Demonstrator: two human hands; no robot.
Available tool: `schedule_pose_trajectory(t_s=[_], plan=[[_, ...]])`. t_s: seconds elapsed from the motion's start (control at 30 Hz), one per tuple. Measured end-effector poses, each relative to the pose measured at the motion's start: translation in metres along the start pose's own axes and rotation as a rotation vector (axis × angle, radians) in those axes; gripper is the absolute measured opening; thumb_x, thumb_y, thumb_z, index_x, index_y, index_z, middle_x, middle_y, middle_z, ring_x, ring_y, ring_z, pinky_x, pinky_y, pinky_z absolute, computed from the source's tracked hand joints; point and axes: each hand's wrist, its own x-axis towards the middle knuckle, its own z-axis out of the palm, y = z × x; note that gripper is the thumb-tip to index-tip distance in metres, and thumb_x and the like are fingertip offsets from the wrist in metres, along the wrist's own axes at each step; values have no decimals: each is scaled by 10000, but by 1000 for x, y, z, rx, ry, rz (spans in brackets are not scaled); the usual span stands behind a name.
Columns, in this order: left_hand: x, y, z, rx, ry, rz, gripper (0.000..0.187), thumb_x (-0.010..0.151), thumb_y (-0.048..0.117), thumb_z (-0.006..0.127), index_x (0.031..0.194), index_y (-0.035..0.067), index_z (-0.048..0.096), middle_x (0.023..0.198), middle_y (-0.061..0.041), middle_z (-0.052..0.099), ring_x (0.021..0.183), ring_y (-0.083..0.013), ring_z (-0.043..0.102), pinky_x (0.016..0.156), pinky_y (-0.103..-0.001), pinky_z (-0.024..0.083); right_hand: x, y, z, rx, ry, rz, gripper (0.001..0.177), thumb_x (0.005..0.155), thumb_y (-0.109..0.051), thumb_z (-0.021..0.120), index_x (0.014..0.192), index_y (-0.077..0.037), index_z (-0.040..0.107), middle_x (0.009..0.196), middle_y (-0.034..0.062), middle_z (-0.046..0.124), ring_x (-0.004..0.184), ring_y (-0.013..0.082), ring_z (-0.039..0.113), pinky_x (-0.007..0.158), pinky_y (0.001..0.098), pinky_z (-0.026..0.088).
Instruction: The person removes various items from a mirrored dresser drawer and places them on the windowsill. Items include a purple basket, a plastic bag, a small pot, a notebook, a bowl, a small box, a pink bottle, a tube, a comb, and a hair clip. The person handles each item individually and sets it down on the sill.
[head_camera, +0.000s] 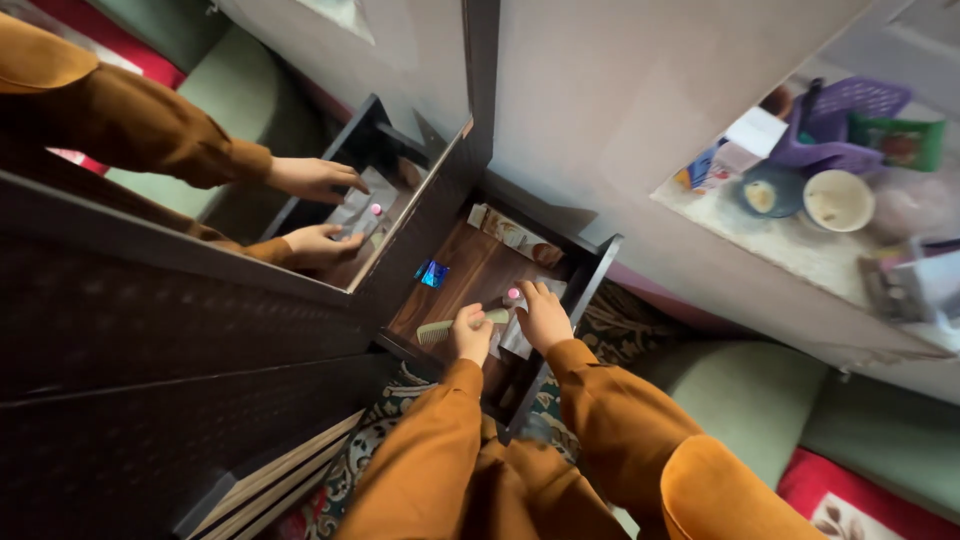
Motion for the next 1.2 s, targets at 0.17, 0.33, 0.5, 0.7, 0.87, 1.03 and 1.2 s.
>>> schedule_pose_trajectory(t_s=[0.17,0.33,0.5,0.7,0.87,1.03,1.2], plan=[[30,-49,32,19,-29,21,427,837,98,730,1259,142,680,1162,-163,738,1052,-283,715,928,-393,559,38,26,44,-110,-176,7,459,927,-188,667,1356,-224,508,1392,76,524,1219,406,614,1044,482,535],[57,-59,55,15,-47,11,454,826,125,747,1270,186,673,1210,-167,721,1065,-285,723,899,-376,598,62,40,69,-182,-287,3,415,939,-163,660,1335,-238,560,1416,105,514,1104,466,684,966,538,588],[73,-51,64,50,-73,-21,437,826,175,725,1256,242,687,1226,-126,723,1059,-260,730,865,-366,615,81,56,98,-292,-225,3,286,924,-159,642,1200,-207,700,1071,114,731,912,422,755,779,498,642],[59,-27,52,-112,46,-46,460,864,45,625,1317,117,664,1312,-274,641,1246,-394,615,1035,-447,538,56,13,13,35,-91,62,157,965,-156,536,1101,-111,601,1018,219,729,979,481,717,861,572,591],[17,17,38,-160,66,-92,469,880,39,613,1336,136,658,1368,-221,627,1314,-343,573,1111,-409,486,12,-28,-82,208,-8,127,205,918,-146,575,1120,-174,561,1056,194,727,1039,473,693,918,577,564],[-40,94,23,-173,-10,-114,540,872,81,626,1381,262,629,1468,-99,577,1316,-239,577,1134,-330,463,-40,-61,-163,279,104,95,228,909,-143,596,1130,-200,592,1047,219,729,1037,479,691,912,591,556],[-122,186,11,248,-65,443,590,801,105,709,1331,359,653,1411,-29,589,1332,-298,560,1126,-452,455,-105,-90,-216,302,210,67,303,885,-154,624,1148,-295,574,1056,128,695,1010,404,698,877,536,583]])
